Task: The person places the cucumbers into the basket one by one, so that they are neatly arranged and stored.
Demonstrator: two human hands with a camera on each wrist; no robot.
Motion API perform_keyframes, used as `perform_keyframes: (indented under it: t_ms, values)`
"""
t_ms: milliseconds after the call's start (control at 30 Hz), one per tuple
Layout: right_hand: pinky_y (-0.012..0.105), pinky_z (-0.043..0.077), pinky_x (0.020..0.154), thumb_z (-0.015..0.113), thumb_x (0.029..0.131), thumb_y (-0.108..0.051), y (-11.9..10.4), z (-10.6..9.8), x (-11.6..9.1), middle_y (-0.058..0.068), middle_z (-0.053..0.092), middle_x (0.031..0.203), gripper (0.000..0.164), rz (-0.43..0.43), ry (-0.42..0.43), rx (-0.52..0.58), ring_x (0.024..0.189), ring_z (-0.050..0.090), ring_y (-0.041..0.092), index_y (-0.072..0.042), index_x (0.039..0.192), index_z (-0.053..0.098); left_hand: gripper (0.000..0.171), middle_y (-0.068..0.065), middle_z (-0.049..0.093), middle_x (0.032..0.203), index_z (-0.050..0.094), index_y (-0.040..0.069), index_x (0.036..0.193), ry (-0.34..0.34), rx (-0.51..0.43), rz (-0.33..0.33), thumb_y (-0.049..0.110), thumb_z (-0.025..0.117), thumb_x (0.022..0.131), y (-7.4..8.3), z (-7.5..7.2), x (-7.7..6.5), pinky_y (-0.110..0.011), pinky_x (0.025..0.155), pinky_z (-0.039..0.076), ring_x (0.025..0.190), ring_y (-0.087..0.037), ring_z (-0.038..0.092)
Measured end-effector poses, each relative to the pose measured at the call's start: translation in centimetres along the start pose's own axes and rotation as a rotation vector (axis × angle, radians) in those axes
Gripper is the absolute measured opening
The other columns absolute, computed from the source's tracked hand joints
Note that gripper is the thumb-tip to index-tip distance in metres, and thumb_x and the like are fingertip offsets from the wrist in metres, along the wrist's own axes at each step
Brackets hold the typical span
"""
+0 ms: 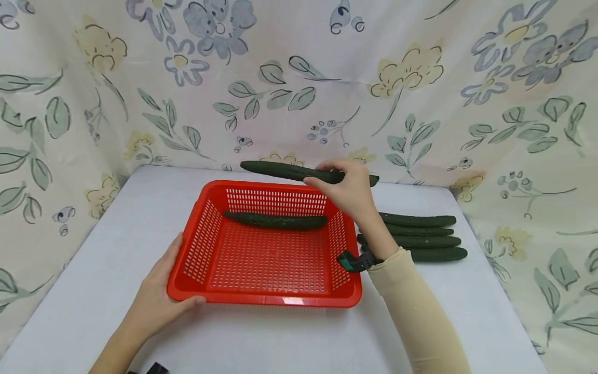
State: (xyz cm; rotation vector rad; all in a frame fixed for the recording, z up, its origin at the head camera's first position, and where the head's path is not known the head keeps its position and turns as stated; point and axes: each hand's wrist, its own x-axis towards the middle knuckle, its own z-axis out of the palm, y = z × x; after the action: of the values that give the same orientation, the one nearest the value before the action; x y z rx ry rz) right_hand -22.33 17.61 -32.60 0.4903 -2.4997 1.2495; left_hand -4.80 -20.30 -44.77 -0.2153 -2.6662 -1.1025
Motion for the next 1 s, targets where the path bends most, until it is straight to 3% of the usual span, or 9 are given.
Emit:
perform_keyframes:
  t_ms: [267,500,667,1000]
  values:
    - [0.037,0.052,0.083,0.093,0.083,-0.028,-2.3,2.9,0.3,0.007,0.077,0.107,0.032,-0.017,0.011,0.066,0.097,0.065,0.02,-0.009,0.107,0.082,0.138,-0.015,0.04,0.167,0.014,0.024,0.172,0.005,-0.011,-0.003,0.047,0.1,0.066,0.0,0.0,0.0,-0.058,0.087,0.062,0.128,-0.032,0.055]
    - [0.038,0.05,0.081,0.092,0.084,-0.029,-2.7,5.5,-0.3,0.009,0.077,0.105,0.033,-0.023,0.04,0.088,0.096,0.064,0.023,-0.008,0.107,0.082,0.14,-0.014,0.039,0.169,0.013,0.025,0.172,-0.001,-0.006,-0.006,0.048,0.1,0.066,0.0,0.0,0.0,-0.057,0.089,0.061,0.129,-0.031,0.055]
    - [0.041,0.052,0.086,0.093,0.083,-0.032,-2.1,7.1,-0.5,0.007,0.078,0.103,0.033,-0.027,0.016,0.042,0.098,0.067,0.024,-0.008,0.103,0.082,0.139,-0.012,0.039,0.168,0.013,0.026,0.172,-0.006,0.004,-0.012,0.048,0.1,0.066,0.0,0.0,0.0,-0.055,0.088,0.061,0.129,-0.028,0.054]
    - [0.036,0.052,0.067,0.09,0.085,-0.043,-1.9,9.4,-1.5,0.001,0.077,0.095,0.033,0.096,-0.156,-0.175,0.081,0.064,0.019,-0.014,0.098,0.082,0.139,-0.011,0.035,0.171,0.013,0.026,0.172,-0.005,-0.006,-0.018,0.047,0.1,0.066,0.2,0.1,-0.1,-0.055,0.087,0.062,0.131,-0.031,0.054]
